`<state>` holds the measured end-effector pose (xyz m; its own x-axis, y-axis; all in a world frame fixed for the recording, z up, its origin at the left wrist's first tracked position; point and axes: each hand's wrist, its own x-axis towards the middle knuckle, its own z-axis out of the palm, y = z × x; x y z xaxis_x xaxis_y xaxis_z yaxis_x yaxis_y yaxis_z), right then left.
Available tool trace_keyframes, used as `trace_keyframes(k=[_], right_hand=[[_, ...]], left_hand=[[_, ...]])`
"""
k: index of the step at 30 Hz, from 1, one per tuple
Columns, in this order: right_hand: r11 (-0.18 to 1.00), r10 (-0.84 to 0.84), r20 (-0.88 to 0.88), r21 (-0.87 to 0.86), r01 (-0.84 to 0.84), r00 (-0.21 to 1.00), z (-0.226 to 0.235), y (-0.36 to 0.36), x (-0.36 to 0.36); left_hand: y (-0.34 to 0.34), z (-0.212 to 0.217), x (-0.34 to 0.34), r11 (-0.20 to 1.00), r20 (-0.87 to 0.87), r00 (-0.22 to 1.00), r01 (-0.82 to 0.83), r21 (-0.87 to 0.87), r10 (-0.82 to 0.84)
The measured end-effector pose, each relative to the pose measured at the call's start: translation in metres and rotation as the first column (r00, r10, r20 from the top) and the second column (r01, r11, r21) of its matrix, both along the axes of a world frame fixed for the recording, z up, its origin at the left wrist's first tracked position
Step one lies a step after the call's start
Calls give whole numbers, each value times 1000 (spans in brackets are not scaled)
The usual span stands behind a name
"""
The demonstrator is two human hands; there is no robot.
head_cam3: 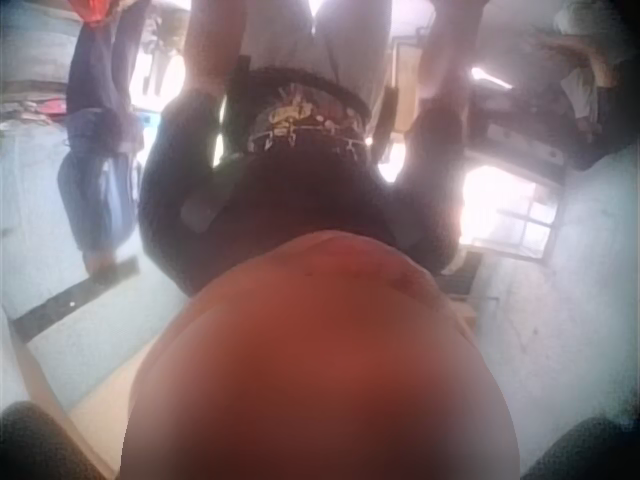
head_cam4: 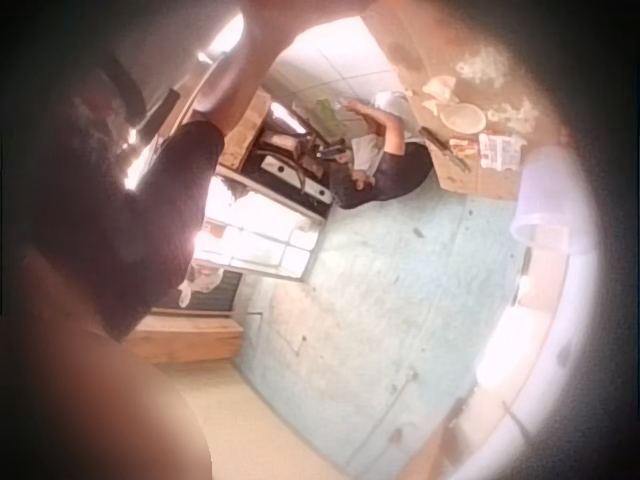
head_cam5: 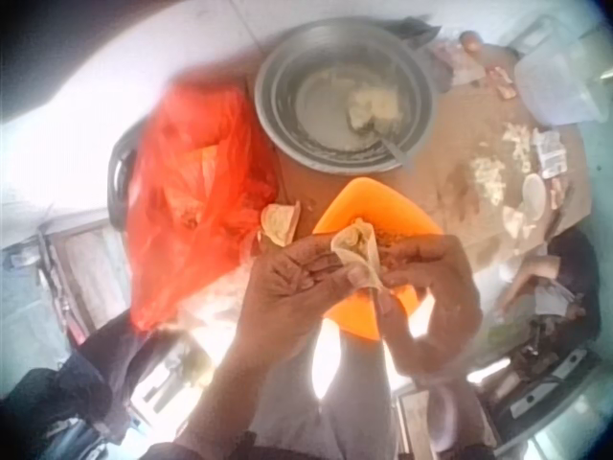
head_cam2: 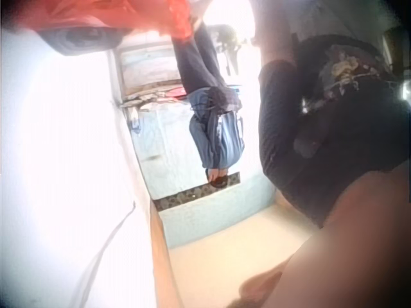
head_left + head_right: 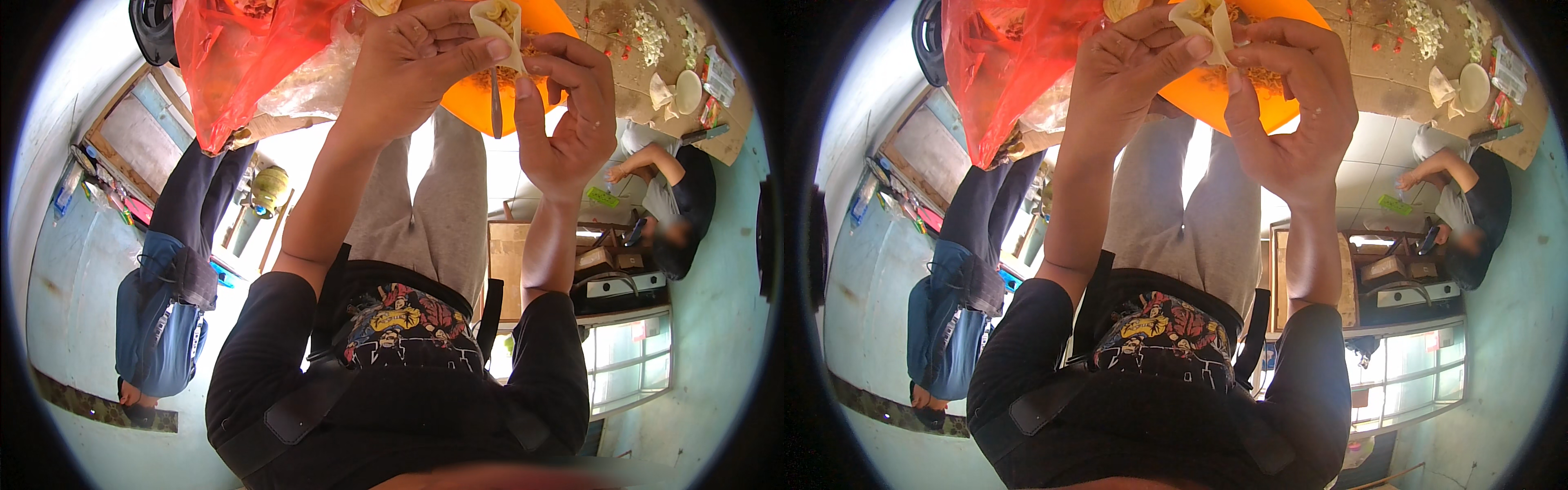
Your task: The person assembles a food item by placing a filling into a thin wrapper, adding a creamy substance with a spoon, and folding the wrapper to enclose the contents. The process is repeated with multiple wrappers.
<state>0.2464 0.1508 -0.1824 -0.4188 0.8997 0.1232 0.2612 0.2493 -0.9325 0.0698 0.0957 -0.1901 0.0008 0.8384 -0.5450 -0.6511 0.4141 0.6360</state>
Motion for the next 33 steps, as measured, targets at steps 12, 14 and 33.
trace_keyframes(k=[12,14,33], right_hand=[[998,-55,-5,-15,55,998,-10,-4,0],[991,-89,-78,-108,80,993,-11,-5,1],[835,-151,-72,-543,88,986,-4,-3,6]], left_hand=[[13,15,0,995,9,1000,3,-97,-2],[13,20,2,988,-7,1000,-3,-156,2],[3,-6,3,1000,19,999,27,2,-27]])
